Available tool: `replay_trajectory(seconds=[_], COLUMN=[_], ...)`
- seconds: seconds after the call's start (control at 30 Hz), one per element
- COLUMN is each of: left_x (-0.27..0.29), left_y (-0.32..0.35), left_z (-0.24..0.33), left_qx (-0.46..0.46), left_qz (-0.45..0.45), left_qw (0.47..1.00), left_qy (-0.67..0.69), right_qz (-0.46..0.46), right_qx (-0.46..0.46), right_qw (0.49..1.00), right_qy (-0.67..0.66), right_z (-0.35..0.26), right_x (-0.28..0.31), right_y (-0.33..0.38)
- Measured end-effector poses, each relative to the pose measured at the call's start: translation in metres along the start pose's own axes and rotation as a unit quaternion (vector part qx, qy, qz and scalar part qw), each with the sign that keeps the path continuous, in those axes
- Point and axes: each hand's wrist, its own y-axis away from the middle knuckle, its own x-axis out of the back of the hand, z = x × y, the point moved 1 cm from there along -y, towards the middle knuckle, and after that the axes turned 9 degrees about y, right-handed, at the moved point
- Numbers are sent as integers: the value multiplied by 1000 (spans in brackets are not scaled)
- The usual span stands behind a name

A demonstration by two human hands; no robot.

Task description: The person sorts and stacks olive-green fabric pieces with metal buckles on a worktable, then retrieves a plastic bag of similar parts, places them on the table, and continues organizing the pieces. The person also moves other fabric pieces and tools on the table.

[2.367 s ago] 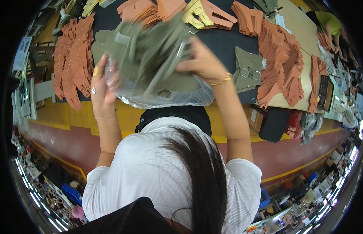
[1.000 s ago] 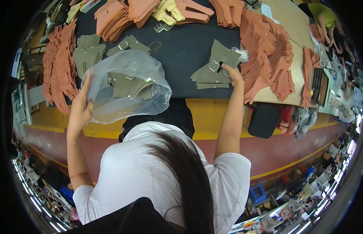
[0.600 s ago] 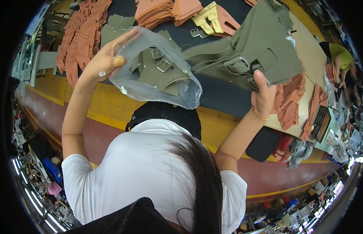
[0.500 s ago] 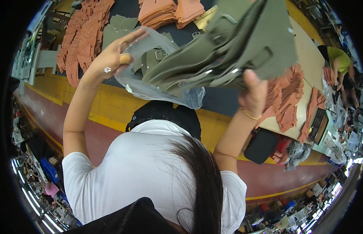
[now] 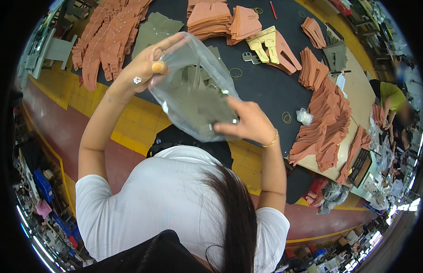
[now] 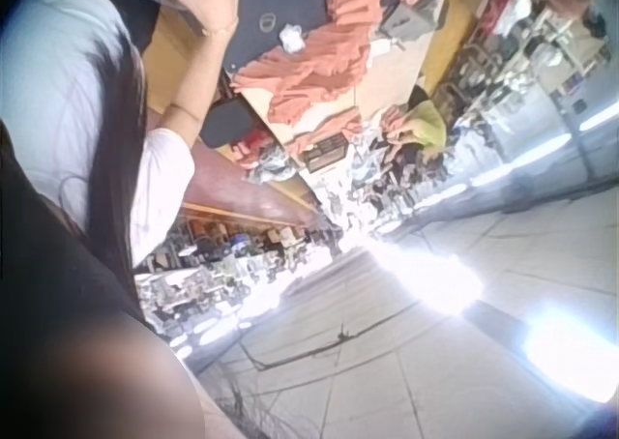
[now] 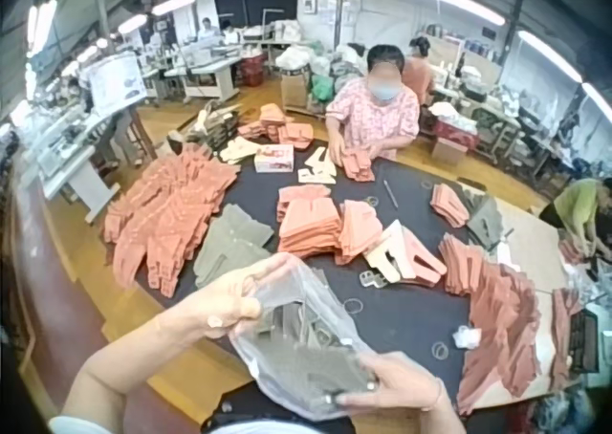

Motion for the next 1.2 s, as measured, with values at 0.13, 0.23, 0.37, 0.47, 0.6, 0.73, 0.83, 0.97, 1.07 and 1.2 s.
replay_trajectory(seconds=[0.13,0.23,0.37,0.47,0.6,0.73,0.83,0.97,1.07,1.2], left_x=[3,7,25,35,31,15,7,6,6,0], left_y=[9,16,22,23,23,25,27,34,40,42], left_z=[-1,0,8,9,7,6,6,3,-2,-7], left_qx=[-8,-4,-11,-13,-7,0,-11,-15,-14,-36], left_qz=[-71,-66,4,24,16,4,-6,1,4,10], left_qw=[997,996,997,996,997,995,995,995,997,998], left_qy=[-31,-57,-82,-87,-72,-101,-103,-95,-77,-58], right_qz=[-204,-139,79,100,21,145,143,134,179,117], right_qx=[32,-101,-68,-71,-132,-90,-98,-186,-181,-116], right_qw=[977,985,981,981,950,881,880,891,955,984], right_qy=[59,-5,161,148,282,442,443,392,153,-71], right_z=[-2,13,27,47,62,71,64,20,-12,-12], right_x=[12,-5,-35,-27,-45,-61,-37,17,39,-3], right_y=[-32,-89,-99,-57,-12,-20,-24,-4,-2,-50])
